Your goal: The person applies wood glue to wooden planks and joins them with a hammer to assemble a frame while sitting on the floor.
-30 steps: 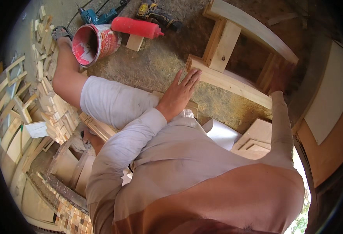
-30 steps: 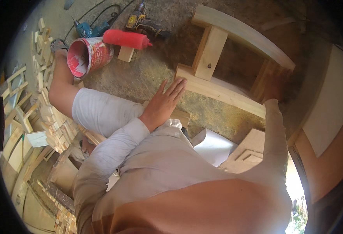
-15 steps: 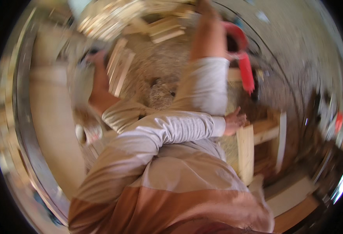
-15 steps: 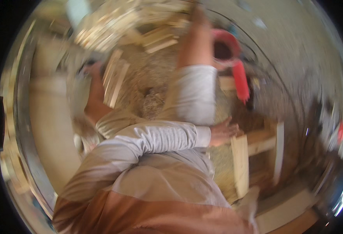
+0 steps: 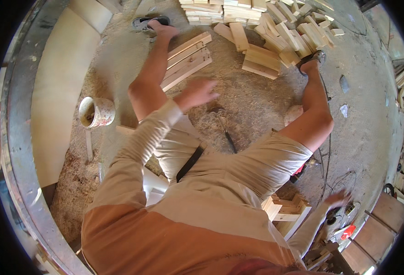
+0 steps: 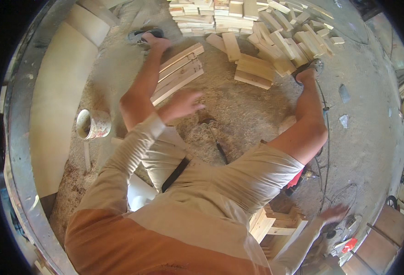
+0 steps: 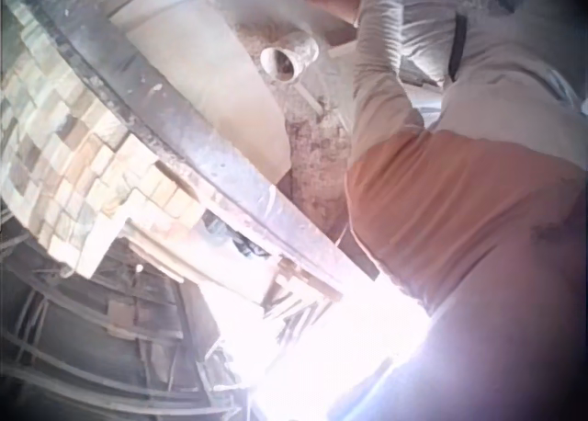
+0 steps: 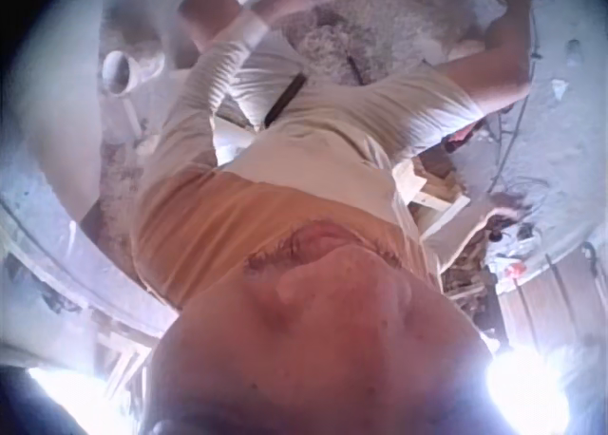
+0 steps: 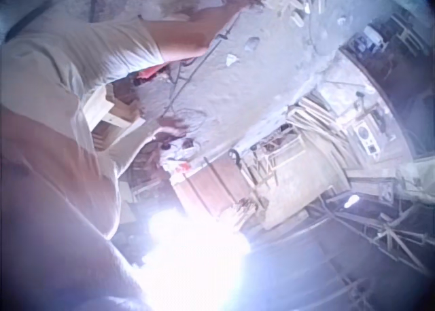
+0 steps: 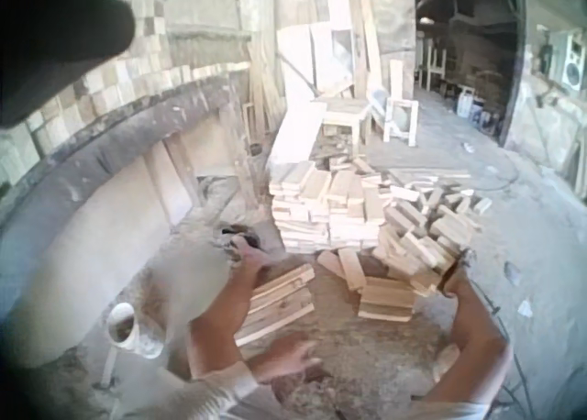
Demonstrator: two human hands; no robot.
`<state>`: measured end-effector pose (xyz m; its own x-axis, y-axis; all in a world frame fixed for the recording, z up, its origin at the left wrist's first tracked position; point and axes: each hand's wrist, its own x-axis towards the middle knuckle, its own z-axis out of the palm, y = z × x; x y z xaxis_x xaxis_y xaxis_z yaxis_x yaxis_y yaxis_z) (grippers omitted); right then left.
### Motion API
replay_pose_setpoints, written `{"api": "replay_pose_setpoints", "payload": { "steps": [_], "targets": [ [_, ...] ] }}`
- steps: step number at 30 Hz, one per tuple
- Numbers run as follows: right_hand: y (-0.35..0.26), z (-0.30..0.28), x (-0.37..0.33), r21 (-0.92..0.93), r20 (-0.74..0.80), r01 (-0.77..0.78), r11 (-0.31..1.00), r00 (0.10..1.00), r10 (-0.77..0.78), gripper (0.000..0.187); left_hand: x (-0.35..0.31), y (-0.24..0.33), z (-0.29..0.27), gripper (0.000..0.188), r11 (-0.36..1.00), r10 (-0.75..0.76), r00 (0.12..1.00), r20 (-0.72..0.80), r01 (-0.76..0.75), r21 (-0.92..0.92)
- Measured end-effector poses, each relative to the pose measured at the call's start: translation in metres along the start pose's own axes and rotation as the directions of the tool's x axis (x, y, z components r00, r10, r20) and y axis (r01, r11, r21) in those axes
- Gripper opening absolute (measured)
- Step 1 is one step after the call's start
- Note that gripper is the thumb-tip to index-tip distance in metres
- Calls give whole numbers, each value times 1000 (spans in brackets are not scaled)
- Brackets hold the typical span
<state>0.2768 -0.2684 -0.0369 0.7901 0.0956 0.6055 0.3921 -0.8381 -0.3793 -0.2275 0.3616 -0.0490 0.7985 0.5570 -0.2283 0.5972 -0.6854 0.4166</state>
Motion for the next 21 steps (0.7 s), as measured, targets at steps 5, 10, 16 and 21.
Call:
{"api": "replay_pose_setpoints", "payload": {
  "steps": [5,10,16,21],
  "targets": [
    [-343,81,47,273,23,627,730,754,-657,51,-14,-94,-12,52,993,-116,992,-58,115,-20],
    [-504,218,0,547,433,694,468,244,-868,54,-11,-160,2,50,889,-379,920,102,392,-235],
    [-573,322,-82,405,874,637,656,-58,-483,54,-92,-189,-2,66,662,-737,353,-576,207,-720],
    [-608,379,-141,396,780,626,671,157,-606,58,-158,-138,-10,90,359,-931,280,-233,605,-710]
  ]
}}
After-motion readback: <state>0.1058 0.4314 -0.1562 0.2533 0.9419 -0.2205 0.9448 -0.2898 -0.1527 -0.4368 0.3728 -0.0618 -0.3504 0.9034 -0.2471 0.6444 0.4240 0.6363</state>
